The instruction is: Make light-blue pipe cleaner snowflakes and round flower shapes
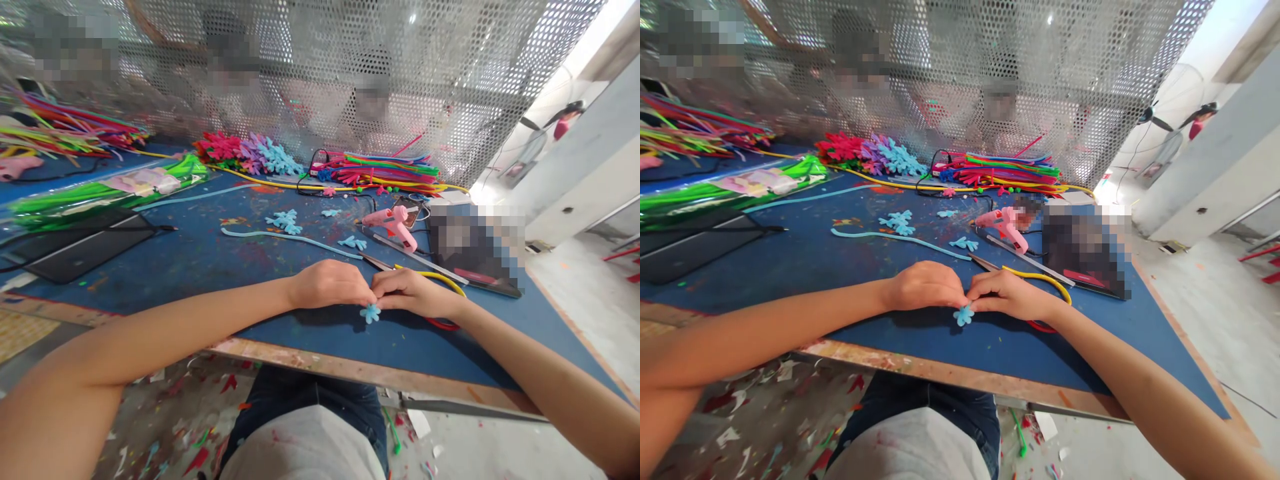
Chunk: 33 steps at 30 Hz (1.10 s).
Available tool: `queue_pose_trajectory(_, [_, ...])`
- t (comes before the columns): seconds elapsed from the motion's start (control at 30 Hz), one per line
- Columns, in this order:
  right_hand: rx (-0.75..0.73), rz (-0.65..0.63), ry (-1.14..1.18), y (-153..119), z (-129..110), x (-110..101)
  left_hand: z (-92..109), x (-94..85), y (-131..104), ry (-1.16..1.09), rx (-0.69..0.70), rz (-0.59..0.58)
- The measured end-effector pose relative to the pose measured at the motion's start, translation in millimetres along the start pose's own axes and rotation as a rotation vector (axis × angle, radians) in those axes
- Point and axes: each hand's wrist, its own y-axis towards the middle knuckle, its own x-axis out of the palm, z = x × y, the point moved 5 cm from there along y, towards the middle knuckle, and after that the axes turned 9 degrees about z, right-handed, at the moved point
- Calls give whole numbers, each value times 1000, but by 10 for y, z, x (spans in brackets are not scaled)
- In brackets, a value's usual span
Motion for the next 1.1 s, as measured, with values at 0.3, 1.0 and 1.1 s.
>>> queue_pose_trajectory(0.3, [356, 39, 320, -46, 170, 62, 111, -47, 14, 219, 269, 183])
queue_pose_trajectory(1.0, [578, 248, 1284, 24, 93, 331, -255, 124, 80, -904, -503, 527])
queue_pose_trajectory(1.1, [585, 251, 1305, 37, 74, 350, -247, 160, 89, -964, -567, 521])
